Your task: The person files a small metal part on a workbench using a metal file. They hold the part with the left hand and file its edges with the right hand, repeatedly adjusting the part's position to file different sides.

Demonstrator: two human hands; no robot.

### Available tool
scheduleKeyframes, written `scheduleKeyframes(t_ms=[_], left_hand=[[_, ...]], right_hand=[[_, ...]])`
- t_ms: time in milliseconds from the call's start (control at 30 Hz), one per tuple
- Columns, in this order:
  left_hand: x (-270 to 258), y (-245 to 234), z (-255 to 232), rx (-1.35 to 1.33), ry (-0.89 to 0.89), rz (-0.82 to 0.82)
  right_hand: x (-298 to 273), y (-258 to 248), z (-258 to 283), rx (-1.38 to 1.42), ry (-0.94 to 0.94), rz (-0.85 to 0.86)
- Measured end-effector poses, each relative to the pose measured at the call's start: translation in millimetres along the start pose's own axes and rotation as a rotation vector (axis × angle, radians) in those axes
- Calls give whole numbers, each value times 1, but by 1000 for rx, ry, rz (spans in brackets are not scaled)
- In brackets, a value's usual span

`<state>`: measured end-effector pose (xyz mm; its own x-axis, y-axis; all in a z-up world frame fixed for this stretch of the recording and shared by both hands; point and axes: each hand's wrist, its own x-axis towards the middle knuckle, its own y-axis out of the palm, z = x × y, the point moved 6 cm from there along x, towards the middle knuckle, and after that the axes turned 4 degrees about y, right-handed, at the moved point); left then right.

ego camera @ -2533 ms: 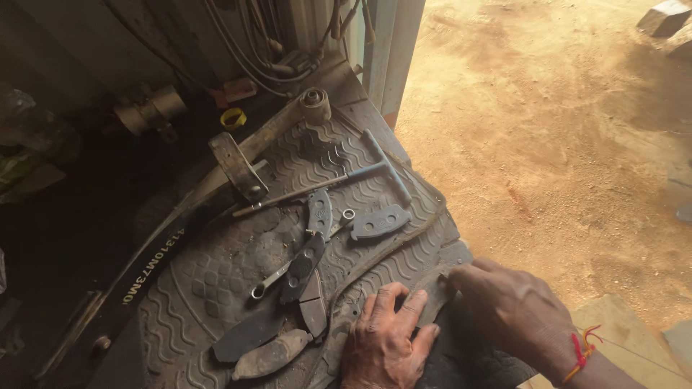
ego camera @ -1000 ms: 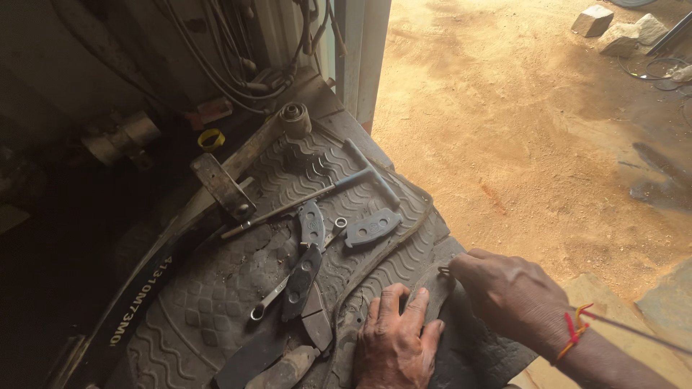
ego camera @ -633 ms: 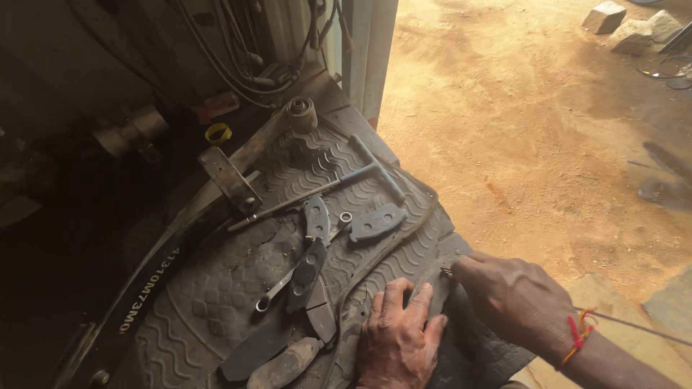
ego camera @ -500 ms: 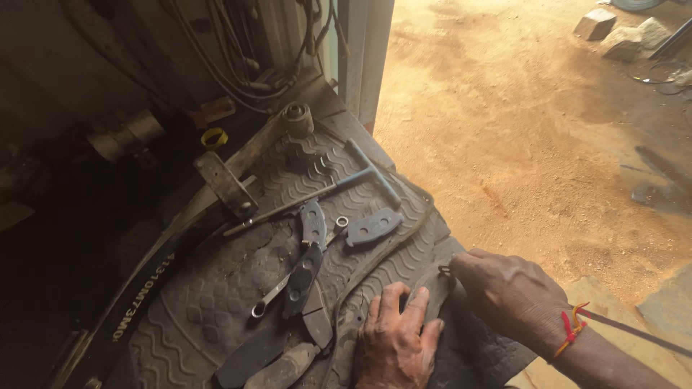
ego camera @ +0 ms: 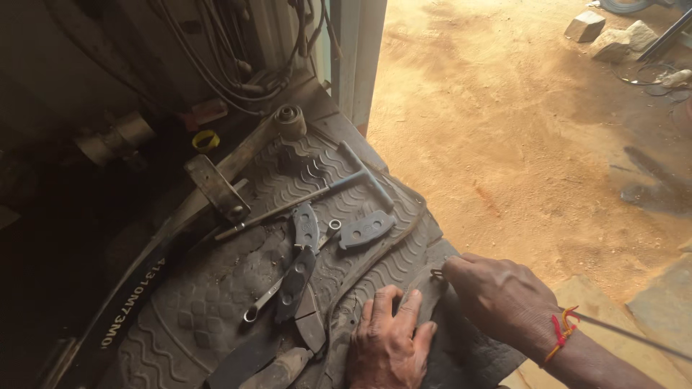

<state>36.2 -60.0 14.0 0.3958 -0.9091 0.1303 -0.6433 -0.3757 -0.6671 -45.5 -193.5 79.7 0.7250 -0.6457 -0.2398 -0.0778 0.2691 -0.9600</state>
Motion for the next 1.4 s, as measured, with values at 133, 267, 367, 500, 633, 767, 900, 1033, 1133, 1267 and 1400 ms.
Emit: scheduleKeyframes(t_ms=[133,267,367,500,633,767,900,1033,1133,1267,1400], left_hand=[[-8,1,3,18,-28,34],[-1,-2,-2,-16,38,-31],[-10,-1,0,14,13,-11],[-3,1,-1,20,12,-10],[-10,3,2,28,-16,10],[-4,1,-1,-8,28,-28],[-9,4,3,7,-23,36],[-4,4,2,5,-21,24],[-8,1,2,25,-19,23],[-2,1,-1,1,-9,5],[-10,-3,2,17,-27,13]], right_hand=[[-3,6,3,-10,-19,44],[3,2,-3,-41,-23,19],[-1,8,-1,-20,-26,13],[3,6,-7,-42,-8,35],[0,11,-3,19,-37,42],[4,9,-7,-3,-7,50],[2,12,-3,-42,-6,82],[3,6,-6,-36,28,51],[3,10,0,-15,-3,83],[5,3,-5,-76,3,61],[3,5,6,-39,-85,35]])
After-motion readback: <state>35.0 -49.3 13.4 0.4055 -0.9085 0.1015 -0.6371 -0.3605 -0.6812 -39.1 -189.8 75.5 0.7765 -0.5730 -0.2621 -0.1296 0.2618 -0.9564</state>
